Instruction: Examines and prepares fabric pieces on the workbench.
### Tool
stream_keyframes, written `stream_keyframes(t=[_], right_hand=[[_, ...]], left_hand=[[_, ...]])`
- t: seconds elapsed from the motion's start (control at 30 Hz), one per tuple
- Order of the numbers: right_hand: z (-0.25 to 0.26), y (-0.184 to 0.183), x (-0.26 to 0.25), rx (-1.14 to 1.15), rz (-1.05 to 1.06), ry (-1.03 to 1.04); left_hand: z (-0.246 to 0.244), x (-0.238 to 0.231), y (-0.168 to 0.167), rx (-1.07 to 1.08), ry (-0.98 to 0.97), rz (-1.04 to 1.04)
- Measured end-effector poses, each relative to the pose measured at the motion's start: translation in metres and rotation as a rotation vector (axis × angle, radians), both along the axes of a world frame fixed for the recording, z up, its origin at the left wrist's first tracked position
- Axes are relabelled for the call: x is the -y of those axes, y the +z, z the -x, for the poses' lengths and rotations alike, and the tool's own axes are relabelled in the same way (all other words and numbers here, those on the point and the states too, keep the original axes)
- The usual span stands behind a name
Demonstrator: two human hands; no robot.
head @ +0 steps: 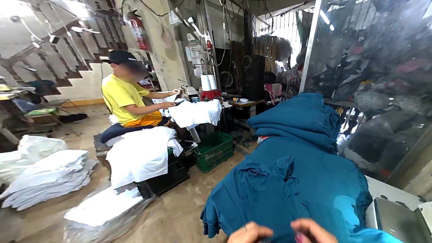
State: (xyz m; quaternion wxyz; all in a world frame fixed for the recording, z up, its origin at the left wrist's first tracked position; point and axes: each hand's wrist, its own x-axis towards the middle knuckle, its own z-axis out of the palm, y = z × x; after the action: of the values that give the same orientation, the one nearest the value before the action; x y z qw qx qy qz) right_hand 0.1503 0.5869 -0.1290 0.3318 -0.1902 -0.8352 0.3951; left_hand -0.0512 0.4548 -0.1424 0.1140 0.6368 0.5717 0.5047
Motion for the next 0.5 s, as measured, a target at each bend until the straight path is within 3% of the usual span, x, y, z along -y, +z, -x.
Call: stream_keyframes(t=[0.13,0.3,0.5], right_hand=[[0.053,0.011,-0.046,0.269,0.129,-0.187],[0.069,0.017,-0.061,0.511,0.139,-0.175],[0.061,0.014,-0.065,0.426,0.152,-0.071]], left_hand=[[0.033,-0.055,0.006,0.016,0.168,0.227],[0.043,-0.069,0.017,-0.044,0.174,0.469],[0.037,-0.066,0.053,-0.378,0.093,0.735]])
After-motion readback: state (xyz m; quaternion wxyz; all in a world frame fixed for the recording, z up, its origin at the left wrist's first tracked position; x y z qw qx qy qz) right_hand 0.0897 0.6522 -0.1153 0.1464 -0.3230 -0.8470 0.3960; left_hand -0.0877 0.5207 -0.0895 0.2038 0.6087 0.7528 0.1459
